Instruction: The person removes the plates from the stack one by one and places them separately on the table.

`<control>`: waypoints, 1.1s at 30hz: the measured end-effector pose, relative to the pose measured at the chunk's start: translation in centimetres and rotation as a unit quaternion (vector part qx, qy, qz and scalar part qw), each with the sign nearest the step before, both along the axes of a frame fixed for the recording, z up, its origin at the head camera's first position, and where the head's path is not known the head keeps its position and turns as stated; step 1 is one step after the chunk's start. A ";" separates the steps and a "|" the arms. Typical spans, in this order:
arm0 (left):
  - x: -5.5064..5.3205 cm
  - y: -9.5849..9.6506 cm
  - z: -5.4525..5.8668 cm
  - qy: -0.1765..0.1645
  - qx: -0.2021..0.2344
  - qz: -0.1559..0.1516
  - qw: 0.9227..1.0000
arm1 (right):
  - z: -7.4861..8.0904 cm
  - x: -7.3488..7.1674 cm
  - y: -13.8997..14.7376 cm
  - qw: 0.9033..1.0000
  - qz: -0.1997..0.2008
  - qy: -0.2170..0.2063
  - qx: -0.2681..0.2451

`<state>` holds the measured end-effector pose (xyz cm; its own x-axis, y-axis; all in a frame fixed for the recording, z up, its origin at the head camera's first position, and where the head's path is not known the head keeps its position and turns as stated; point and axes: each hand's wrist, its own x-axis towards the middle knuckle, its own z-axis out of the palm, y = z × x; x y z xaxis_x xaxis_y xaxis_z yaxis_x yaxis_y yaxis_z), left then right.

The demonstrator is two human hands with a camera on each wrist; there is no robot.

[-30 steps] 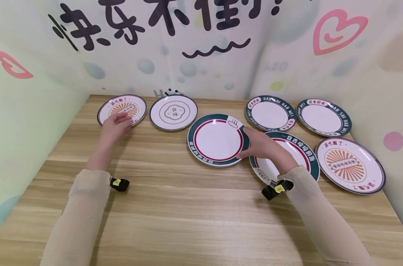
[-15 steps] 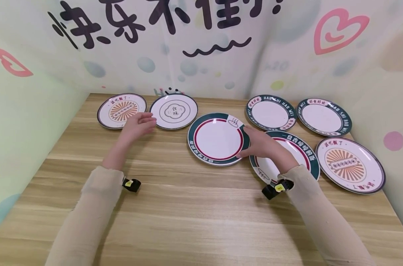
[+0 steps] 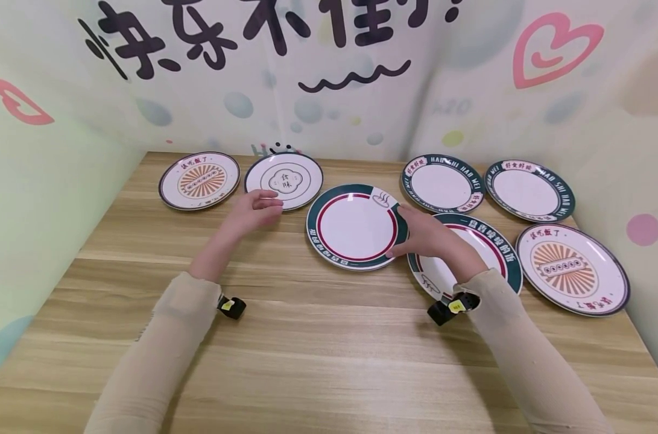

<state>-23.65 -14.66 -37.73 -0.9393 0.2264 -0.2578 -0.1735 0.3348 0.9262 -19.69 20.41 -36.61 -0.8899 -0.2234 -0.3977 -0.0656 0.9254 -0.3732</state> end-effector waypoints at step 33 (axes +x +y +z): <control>0.4 5.9 -1.9 -0.020 -0.110 -0.028 0.993 | -0.2 -0.1 0.2 1.000 0.000 0.005 -0.008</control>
